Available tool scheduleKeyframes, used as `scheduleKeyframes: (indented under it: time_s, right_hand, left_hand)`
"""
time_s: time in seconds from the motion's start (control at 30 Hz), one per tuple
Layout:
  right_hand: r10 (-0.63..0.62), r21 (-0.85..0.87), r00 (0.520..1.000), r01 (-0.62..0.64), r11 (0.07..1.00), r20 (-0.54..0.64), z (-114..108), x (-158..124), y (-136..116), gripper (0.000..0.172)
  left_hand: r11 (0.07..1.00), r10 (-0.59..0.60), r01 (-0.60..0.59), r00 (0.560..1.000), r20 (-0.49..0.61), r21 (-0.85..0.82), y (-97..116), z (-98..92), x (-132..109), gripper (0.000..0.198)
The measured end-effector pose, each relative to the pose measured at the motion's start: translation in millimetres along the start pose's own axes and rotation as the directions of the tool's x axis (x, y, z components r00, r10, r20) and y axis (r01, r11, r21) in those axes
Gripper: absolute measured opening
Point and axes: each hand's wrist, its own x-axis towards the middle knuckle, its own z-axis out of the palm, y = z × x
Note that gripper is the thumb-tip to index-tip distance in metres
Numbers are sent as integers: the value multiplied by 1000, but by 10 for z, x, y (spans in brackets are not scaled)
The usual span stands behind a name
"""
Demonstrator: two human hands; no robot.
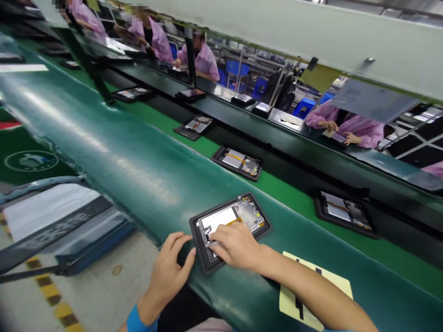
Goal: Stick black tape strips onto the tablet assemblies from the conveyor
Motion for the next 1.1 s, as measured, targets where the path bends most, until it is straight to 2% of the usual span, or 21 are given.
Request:
scheduleKeyframes:
  time_s: [0.17, 0.3, 0.43, 0.53, 0.63, 0.83, 1.1]
  right_hand:
    - [-68, -79, 998, 66, 995, -19, 29, -43, 251, 16]
    - [-118, -124, 993, 117, 985, 1, 58, -57, 288, 17]
    - [-148, -138, 989, 149, 979, 23, 145, -19, 226, 17]
    - [-155, -132, 988, 150, 980, -23, 254, 49, 144, 21]
    - [-157, -104, 985, 149, 983, -71, 354, 140, 70, 24]
    - [-197, -59, 969, 190, 980, -146, 425, 233, 30, 25]
    - [-156, -15, 963, 157, 988, -218, 424, 165, 85, 18]
  left_hand:
    - [982, -49, 27, 992, 115, 188, 176, 115, 70, 29]
    - [971, -79, 33, 980, 185, 237, 158, 107, 123, 31]
    - [976, -57, 17, 982, 181, 216, -26, -43, 126, 31]
    - [979, -74, 38, 981, 180, 198, -140, -182, 120, 31]
    - [982, -113, 85, 980, 166, 172, -154, -262, 119, 27]
    - [973, -163, 146, 983, 84, 181, 7, -193, 160, 3]
    - [925, -194, 132, 971, 142, 356, 169, -71, 304, 3]
